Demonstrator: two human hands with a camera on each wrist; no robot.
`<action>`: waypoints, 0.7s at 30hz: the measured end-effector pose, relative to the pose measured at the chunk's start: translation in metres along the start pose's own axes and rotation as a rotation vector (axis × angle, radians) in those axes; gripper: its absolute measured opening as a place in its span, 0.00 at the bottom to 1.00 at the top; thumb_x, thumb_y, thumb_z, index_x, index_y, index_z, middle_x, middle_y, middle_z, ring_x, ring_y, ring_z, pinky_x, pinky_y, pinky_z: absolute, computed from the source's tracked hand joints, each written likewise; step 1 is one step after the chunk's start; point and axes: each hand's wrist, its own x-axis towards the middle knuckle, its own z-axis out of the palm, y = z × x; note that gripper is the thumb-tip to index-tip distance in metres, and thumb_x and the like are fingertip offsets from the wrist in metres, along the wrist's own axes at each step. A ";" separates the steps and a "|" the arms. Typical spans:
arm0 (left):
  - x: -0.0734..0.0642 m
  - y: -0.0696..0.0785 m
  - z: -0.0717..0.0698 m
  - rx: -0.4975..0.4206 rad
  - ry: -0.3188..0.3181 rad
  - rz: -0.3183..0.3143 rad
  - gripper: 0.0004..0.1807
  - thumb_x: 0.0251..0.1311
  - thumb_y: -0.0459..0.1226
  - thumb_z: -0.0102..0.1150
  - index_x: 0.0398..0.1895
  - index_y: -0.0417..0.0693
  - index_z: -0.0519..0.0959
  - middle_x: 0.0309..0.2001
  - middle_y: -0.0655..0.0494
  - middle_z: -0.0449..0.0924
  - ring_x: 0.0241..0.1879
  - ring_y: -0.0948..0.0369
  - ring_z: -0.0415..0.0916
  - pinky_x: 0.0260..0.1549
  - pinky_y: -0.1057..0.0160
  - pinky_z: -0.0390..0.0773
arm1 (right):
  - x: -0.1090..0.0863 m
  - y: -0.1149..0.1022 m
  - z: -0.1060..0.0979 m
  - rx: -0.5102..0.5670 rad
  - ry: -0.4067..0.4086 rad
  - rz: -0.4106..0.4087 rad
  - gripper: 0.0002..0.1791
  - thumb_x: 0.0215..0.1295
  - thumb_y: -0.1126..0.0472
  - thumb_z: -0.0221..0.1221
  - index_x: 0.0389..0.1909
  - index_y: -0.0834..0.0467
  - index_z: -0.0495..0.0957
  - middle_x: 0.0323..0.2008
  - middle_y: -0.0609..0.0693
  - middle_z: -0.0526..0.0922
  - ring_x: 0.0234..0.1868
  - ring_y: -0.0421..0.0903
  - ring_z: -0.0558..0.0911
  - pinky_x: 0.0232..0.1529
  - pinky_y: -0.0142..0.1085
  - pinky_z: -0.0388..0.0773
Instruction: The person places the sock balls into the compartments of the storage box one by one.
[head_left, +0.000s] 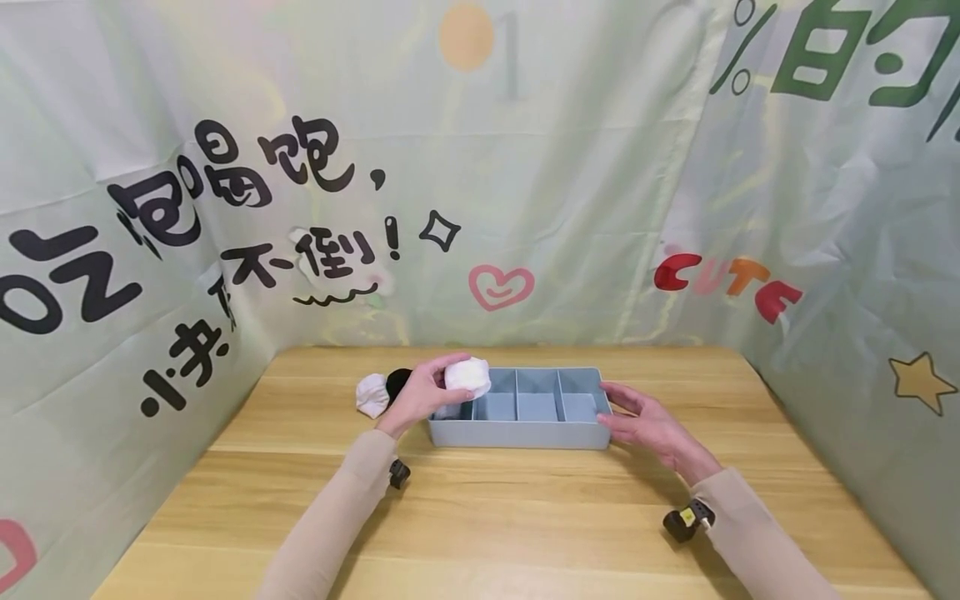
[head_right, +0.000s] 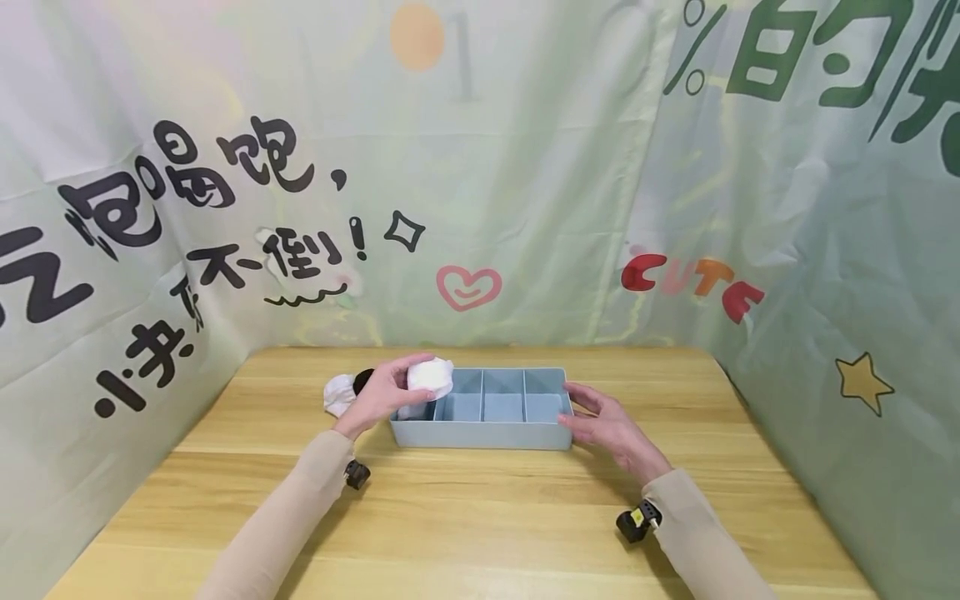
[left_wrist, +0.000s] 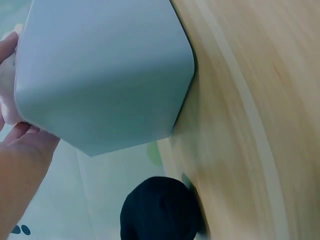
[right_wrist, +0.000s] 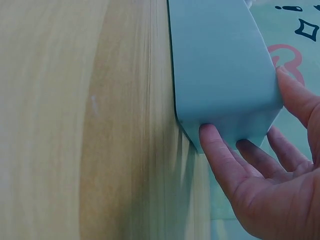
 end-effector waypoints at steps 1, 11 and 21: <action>0.001 0.001 0.001 0.004 -0.002 0.003 0.33 0.51 0.33 0.74 0.64 0.49 0.75 0.60 0.45 0.76 0.47 0.54 0.77 0.45 0.63 0.78 | 0.000 0.000 0.000 0.003 0.002 0.001 0.44 0.66 0.58 0.63 0.76 0.62 0.50 0.76 0.67 0.47 0.65 0.55 0.71 0.58 0.45 0.77; 0.005 0.002 0.015 0.161 -0.034 0.048 0.33 0.49 0.42 0.76 0.61 0.56 0.78 0.55 0.51 0.80 0.40 0.56 0.75 0.39 0.61 0.78 | 0.000 -0.002 0.001 -0.008 0.001 -0.002 0.44 0.66 0.58 0.63 0.76 0.62 0.50 0.76 0.68 0.48 0.65 0.57 0.70 0.58 0.45 0.77; 0.008 0.003 0.029 0.334 -0.069 0.104 0.31 0.51 0.44 0.74 0.61 0.56 0.78 0.60 0.54 0.78 0.43 0.57 0.74 0.40 0.62 0.78 | -0.001 -0.002 0.002 -0.009 0.002 0.001 0.45 0.66 0.58 0.63 0.76 0.61 0.50 0.75 0.68 0.47 0.67 0.60 0.68 0.59 0.46 0.76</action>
